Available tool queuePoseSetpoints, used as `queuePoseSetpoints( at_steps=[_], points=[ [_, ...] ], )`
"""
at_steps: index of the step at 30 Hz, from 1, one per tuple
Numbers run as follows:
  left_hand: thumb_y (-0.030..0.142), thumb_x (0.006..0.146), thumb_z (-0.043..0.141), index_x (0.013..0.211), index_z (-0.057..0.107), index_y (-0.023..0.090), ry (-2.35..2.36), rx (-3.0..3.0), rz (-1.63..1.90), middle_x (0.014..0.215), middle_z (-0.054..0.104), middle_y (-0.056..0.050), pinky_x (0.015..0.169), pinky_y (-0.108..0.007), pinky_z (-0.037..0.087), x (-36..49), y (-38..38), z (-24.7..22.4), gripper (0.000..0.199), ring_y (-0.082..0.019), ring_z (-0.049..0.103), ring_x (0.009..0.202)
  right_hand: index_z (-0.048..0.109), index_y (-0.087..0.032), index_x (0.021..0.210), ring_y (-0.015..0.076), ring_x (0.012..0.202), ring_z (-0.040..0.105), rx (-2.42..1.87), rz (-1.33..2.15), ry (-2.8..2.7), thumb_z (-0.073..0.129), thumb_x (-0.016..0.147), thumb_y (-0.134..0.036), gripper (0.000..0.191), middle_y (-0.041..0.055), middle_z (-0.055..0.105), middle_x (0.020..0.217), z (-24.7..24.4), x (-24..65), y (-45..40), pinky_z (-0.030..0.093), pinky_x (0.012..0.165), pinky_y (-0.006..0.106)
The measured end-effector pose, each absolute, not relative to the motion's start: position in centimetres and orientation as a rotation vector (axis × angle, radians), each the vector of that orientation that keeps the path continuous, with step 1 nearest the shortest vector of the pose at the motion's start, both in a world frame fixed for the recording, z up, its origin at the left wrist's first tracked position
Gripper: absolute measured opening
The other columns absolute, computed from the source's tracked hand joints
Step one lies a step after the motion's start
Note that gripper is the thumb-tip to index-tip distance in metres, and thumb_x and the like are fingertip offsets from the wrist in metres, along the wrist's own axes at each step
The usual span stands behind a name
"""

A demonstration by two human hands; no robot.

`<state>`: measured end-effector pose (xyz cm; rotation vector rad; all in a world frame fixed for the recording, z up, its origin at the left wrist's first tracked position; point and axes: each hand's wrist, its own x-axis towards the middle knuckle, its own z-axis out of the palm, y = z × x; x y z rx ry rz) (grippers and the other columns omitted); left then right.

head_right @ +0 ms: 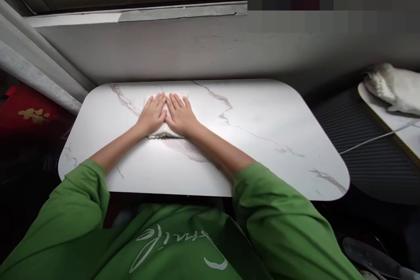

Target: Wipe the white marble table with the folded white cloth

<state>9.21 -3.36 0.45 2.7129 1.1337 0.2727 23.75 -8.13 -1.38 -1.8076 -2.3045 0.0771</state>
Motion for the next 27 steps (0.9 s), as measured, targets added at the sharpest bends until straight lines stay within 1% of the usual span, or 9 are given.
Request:
queuePoseSetpoints(
  at_steps=[4,8,13,16,20,22,23,25,27],
  points=[
    [0.020,0.093,0.029,0.144,0.038,0.007,1.384,2.662,0.389,0.154,0.032,-0.012,0.120,-0.041,0.014,8.9,2.0,0.2,0.054,-0.022,0.024,0.144,0.031,-0.006,0.148,0.0285,0.143,0.023,-1.734,0.100,-2.299,0.030,0.095,-0.038,0.062,0.0153,0.028,0.156,-1.1,23.2,-0.7,0.015,0.116,0.049],
    [0.020,0.095,0.028,0.144,0.039,0.007,1.518,2.657,0.365,0.153,0.033,-0.013,0.120,-0.043,0.012,7.9,2.5,0.6,0.052,-0.022,0.025,0.144,0.037,-0.008,0.145,0.0286,0.142,0.026,-1.670,0.100,-2.248,0.030,0.095,-0.037,0.059,0.0144,0.032,0.154,-1.2,22.5,0.8,0.017,0.115,0.051],
    [0.027,0.099,0.028,0.146,0.035,0.007,1.312,2.788,0.188,0.154,0.029,-0.015,0.119,-0.046,0.013,5.3,-2.5,1.2,0.052,-0.025,0.022,0.145,0.034,-0.009,0.147,0.0264,0.145,0.021,-1.674,0.136,-2.252,0.028,0.097,-0.040,0.060,0.0148,0.029,0.155,-1.4,21.4,-5.1,0.015,0.117,0.049],
    [0.028,0.099,0.028,0.147,0.032,0.005,1.226,2.836,0.155,0.155,0.027,-0.016,0.119,-0.047,0.012,2.9,-7.1,1.5,0.053,-0.027,0.020,0.145,0.027,-0.007,0.150,0.0280,0.147,0.013,-1.656,0.174,-2.319,0.027,0.098,-0.041,0.062,0.0171,0.021,0.158,-1.2,19.9,-10.8,0.011,0.118,0.051],
    [0.031,0.101,0.027,0.147,0.031,0.006,1.019,2.893,0.103,0.156,0.025,-0.015,0.119,-0.047,0.012,-0.7,-13.4,2.1,0.053,-0.025,0.016,0.146,-0.002,-0.008,0.154,0.0335,0.146,-0.005,-1.541,0.219,-2.424,0.026,0.100,-0.041,0.070,0.0181,-0.004,0.160,-0.3,17.6,-18.8,0.011,0.116,0.058],
    [0.032,0.102,0.027,0.147,0.031,0.006,0.975,2.901,0.095,0.156,0.024,-0.015,0.120,-0.046,0.012,-2.3,-16.0,2.4,0.053,-0.025,0.014,0.147,-0.015,-0.010,0.152,0.0369,0.145,-0.009,-1.434,0.214,-2.480,0.028,0.100,-0.039,0.074,0.0184,-0.012,0.158,0.2,16.8,-21.6,0.012,0.114,0.061],
    [0.032,0.102,0.027,0.147,0.030,0.006,0.980,2.898,0.099,0.156,0.024,-0.015,0.120,-0.046,0.013,-2.9,-16.9,2.4,0.053,-0.024,0.014,0.147,-0.017,-0.010,0.151,0.0381,0.145,-0.009,-1.382,0.213,-2.508,0.030,0.099,-0.039,0.075,0.0189,-0.013,0.158,0.3,16.5,-22.5,0.012,0.114,0.063],
    [0.032,0.101,0.028,0.149,0.028,0.007,1.034,2.879,0.106,0.156,0.024,-0.014,0.119,-0.046,0.014,-3.9,-17.9,2.4,0.054,-0.023,0.014,0.147,-0.013,-0.009,0.152,0.0385,0.145,-0.008,-1.307,0.246,-2.558,0.032,0.099,-0.039,0.076,0.0198,-0.010,0.158,0.6,16.0,-22.9,0.011,0.114,0.064],
    [0.032,0.101,0.029,0.149,0.027,0.007,1.115,2.849,0.099,0.156,0.025,-0.013,0.119,-0.046,0.015,-4.4,-17.3,2.3,0.055,-0.023,0.016,0.146,-0.002,-0.008,0.154,0.0363,0.145,-0.007,-1.301,0.337,-2.579,0.032,0.098,-0.042,0.073,0.0196,-0.005,0.159,0.7,15.6,-21.4,0.009,0.115,0.062]
  ],
)
